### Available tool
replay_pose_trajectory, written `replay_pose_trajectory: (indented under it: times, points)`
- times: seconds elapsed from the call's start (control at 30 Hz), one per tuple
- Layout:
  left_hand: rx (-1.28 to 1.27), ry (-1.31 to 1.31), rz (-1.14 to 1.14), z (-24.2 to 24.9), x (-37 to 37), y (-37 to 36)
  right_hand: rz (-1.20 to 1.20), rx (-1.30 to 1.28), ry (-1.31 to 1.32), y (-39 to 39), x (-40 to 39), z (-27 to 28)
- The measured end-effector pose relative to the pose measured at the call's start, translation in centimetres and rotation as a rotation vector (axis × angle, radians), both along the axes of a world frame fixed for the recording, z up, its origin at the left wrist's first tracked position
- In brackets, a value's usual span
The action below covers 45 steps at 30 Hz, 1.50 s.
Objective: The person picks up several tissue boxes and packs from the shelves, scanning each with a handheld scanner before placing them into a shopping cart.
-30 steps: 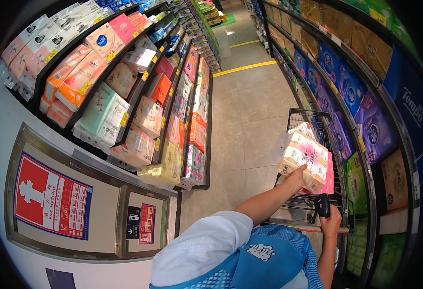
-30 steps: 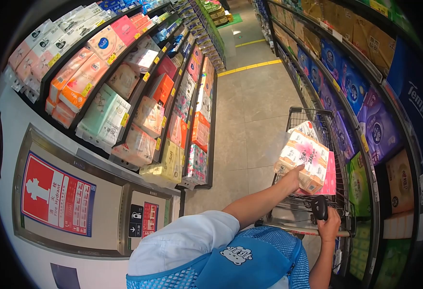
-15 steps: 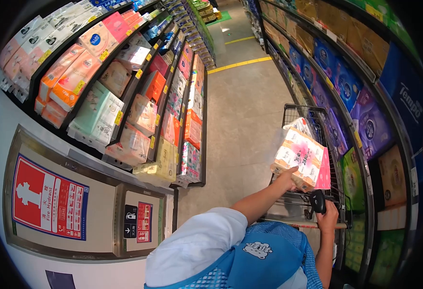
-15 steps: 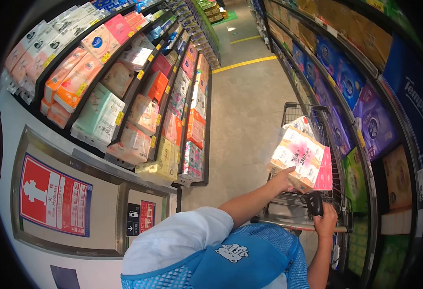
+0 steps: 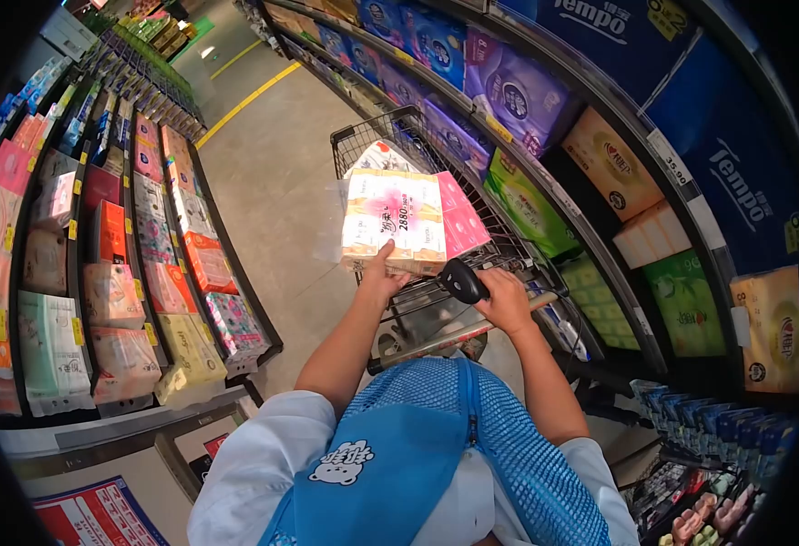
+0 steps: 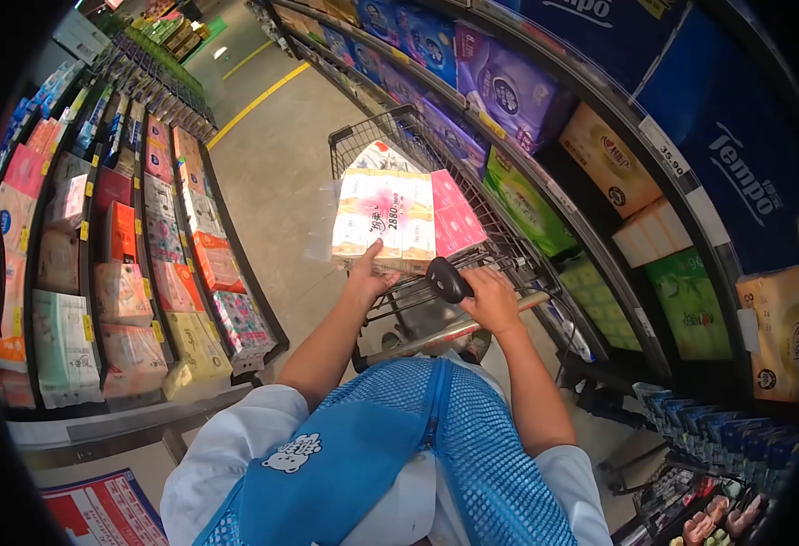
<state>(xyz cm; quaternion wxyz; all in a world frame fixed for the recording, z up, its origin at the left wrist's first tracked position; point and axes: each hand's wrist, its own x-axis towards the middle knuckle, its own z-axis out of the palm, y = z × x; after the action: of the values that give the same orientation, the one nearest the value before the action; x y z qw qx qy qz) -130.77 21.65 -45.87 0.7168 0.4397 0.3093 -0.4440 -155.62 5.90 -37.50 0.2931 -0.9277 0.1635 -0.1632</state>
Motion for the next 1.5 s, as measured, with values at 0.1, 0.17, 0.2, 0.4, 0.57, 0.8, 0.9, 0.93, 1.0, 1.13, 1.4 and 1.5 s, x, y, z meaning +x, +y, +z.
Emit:
replay_pose_trajectory:
  times: [0.1, 0.17, 0.2, 0.4, 0.57, 0.8, 0.9, 0.93, 1.0, 1.13, 1.4, 1.5]
  points:
    - [0.019, -0.038, -0.028, 0.0, -0.2, 0.1, 0.007, -0.013, 0.014, 0.0, -0.1, 0.4]
    - [0.038, -0.04, -0.03, 0.2, -0.3, -0.2, 0.014, -0.025, -0.017, -0.1, -0.1, 0.1]
    - [0.046, -0.033, -0.019, 1.4, -0.6, -0.6, 0.016, -0.032, -0.032, -0.3, -0.1, 0.0]
    - [0.161, -0.007, -0.077, 6.2, 1.4, -3.3, 0.024, -0.042, -0.062, -0.3, -0.3, -0.1]
    - [0.124, 0.011, -0.078, 6.3, 2.1, -4.6, 0.027, -0.054, -0.086, -0.4, -0.2, -0.3]
    - [0.045, -0.024, -0.044, 6.5, 1.2, -5.7, -0.006, -0.075, -0.042, -0.3, -0.1, -0.1]
    - [0.027, -0.038, -0.021, 6.3, 1.2, -5.7, 0.003, -0.098, -0.05, -0.4, -0.1, 0.3]
    - [0.027, -0.037, -0.014, 6.1, 1.3, -5.7, 0.008, -0.097, -0.05, -0.5, -0.1, 0.4]
    - [0.014, -0.035, 0.007, 5.7, 1.3, -5.5, 0.018, -0.095, -0.05, -0.6, -0.2, 0.5]
    - [-0.001, -0.1, 0.012, 4.4, 1.2, -4.6, 0.063, -0.106, -0.044, -1.1, -0.1, 0.1]
    - [-0.041, -0.247, 0.045, 2.9, -1.2, 1.4, 0.161, -0.128, 0.001, -2.4, -1.8, 0.5]
    - [-0.074, -0.348, 0.078, 3.5, -3.4, 2.8, 0.236, -0.098, 0.062, -2.5, -1.3, 0.6]
